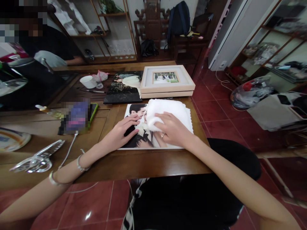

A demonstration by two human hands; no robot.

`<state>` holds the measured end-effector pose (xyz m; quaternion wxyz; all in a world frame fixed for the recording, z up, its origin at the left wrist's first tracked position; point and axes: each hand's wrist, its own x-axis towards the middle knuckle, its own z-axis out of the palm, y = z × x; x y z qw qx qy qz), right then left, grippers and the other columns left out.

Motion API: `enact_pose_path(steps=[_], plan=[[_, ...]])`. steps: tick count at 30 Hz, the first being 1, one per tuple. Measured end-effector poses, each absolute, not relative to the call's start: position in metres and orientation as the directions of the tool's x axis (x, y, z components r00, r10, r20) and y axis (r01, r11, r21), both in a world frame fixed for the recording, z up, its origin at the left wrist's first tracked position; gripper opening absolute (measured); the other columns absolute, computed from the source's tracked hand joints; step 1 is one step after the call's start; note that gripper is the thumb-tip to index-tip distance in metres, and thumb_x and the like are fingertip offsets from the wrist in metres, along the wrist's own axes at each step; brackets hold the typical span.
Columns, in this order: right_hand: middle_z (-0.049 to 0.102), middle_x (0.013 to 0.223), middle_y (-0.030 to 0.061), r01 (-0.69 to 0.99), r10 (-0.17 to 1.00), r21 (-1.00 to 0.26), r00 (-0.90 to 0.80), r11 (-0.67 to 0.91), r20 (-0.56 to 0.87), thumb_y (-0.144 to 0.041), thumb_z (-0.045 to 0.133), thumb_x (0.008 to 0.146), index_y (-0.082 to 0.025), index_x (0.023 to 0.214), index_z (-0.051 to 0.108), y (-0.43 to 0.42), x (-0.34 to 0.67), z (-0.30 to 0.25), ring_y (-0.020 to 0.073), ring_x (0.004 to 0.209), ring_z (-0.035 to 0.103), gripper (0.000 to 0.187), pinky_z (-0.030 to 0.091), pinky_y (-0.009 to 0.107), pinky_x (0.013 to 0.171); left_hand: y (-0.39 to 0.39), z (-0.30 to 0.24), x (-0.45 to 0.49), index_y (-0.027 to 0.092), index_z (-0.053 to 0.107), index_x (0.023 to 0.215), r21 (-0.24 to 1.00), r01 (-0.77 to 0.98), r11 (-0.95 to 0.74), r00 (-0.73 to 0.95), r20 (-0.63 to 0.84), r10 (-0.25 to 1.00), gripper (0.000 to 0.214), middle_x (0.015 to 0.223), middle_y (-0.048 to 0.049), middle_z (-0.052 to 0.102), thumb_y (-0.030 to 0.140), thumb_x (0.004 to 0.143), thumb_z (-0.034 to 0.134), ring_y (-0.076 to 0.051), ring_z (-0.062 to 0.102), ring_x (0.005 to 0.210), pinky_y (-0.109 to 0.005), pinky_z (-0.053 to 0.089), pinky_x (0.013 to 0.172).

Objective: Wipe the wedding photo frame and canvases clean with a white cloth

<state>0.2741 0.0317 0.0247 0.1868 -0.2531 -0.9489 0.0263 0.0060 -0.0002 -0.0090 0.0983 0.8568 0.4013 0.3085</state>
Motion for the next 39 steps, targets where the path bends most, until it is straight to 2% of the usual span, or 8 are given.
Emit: enact_pose_path(steps=[4, 13, 18, 24, 30, 39], plan=[[0.058, 0.136, 0.0211, 0.412, 0.443, -0.164, -0.847, 0.896, 0.293, -0.012, 0.055, 0.08, -0.016, 0.092, 0.068, -0.009, 0.28, 0.03, 0.0312, 0.132, 0.051, 0.018, 0.04, 0.057, 0.109, 0.0, -0.01, 0.007, 0.019, 0.058, 0.116, 0.423, 0.63, -0.651, 0.483, 0.442, 0.756, 0.021, 0.13, -0.0157, 0.062, 0.022, 0.095, 0.056, -0.03, 0.051, 0.133, -0.054, 0.045, 0.107], [0.059, 0.138, 0.0179, 0.322, 0.38, -0.261, -0.9, 0.91, 0.213, -0.018, 0.061, 0.078, -0.02, 0.089, 0.071, -0.06, 0.287, 0.04, 0.0284, 0.135, 0.048, 0.014, 0.039, 0.05, 0.113, -0.001, -0.008, 0.008, 0.017, 0.059, 0.115, 0.415, 0.648, -0.639, 0.488, 0.418, 0.766, 0.02, 0.13, -0.017, 0.061, 0.022, 0.096, 0.055, -0.03, 0.053, 0.13, -0.054, 0.047, 0.105], [0.058, 0.138, 0.0173, 0.329, 0.401, -0.304, -0.889, 0.894, 0.22, -0.017, 0.057, 0.082, -0.019, 0.09, 0.069, -0.042, 0.289, 0.04, 0.0261, 0.134, 0.05, 0.015, 0.042, 0.05, 0.11, -0.001, -0.01, 0.007, 0.017, 0.059, 0.115, 0.418, 0.637, -0.648, 0.489, 0.431, 0.759, 0.02, 0.129, -0.0165, 0.062, 0.022, 0.095, 0.055, -0.03, 0.053, 0.129, -0.054, 0.047, 0.105], [0.06, 0.136, 0.0176, 0.381, 0.442, -0.253, -0.857, 0.89, 0.265, -0.013, 0.052, 0.083, -0.018, 0.094, 0.067, 0.001, 0.281, 0.037, 0.0288, 0.124, 0.057, 0.019, 0.046, 0.053, 0.104, 0.0, -0.009, 0.006, 0.018, 0.058, 0.118, 0.416, 0.621, -0.664, 0.499, 0.443, 0.745, 0.023, 0.13, -0.0167, 0.061, 0.021, 0.095, 0.055, -0.03, 0.05, 0.133, -0.055, 0.044, 0.108], [0.068, 0.119, 0.0155, 0.481, 0.523, -0.207, -0.793, 0.852, 0.313, -0.017, 0.05, 0.085, -0.019, 0.093, 0.066, 0.041, 0.262, 0.03, 0.0305, 0.111, 0.062, 0.018, 0.049, 0.052, 0.096, -0.001, -0.009, 0.006, 0.017, 0.057, 0.119, 0.416, 0.628, -0.658, 0.495, 0.439, 0.75, 0.024, 0.132, -0.0172, 0.06, 0.022, 0.096, 0.054, -0.03, 0.049, 0.134, -0.055, 0.044, 0.108], [0.069, 0.103, 0.0143, 0.529, 0.555, -0.172, -0.76, 0.831, 0.339, -0.018, 0.049, 0.088, -0.016, 0.099, 0.068, 0.069, 0.255, 0.027, 0.029, 0.096, 0.061, 0.022, 0.05, 0.043, 0.084, -0.002, -0.008, 0.006, 0.016, 0.058, 0.118, 0.404, 0.626, -0.667, 0.498, 0.451, 0.741, 0.023, 0.131, -0.0174, 0.06, 0.021, 0.096, 0.055, -0.031, 0.049, 0.134, -0.054, 0.044, 0.108]])
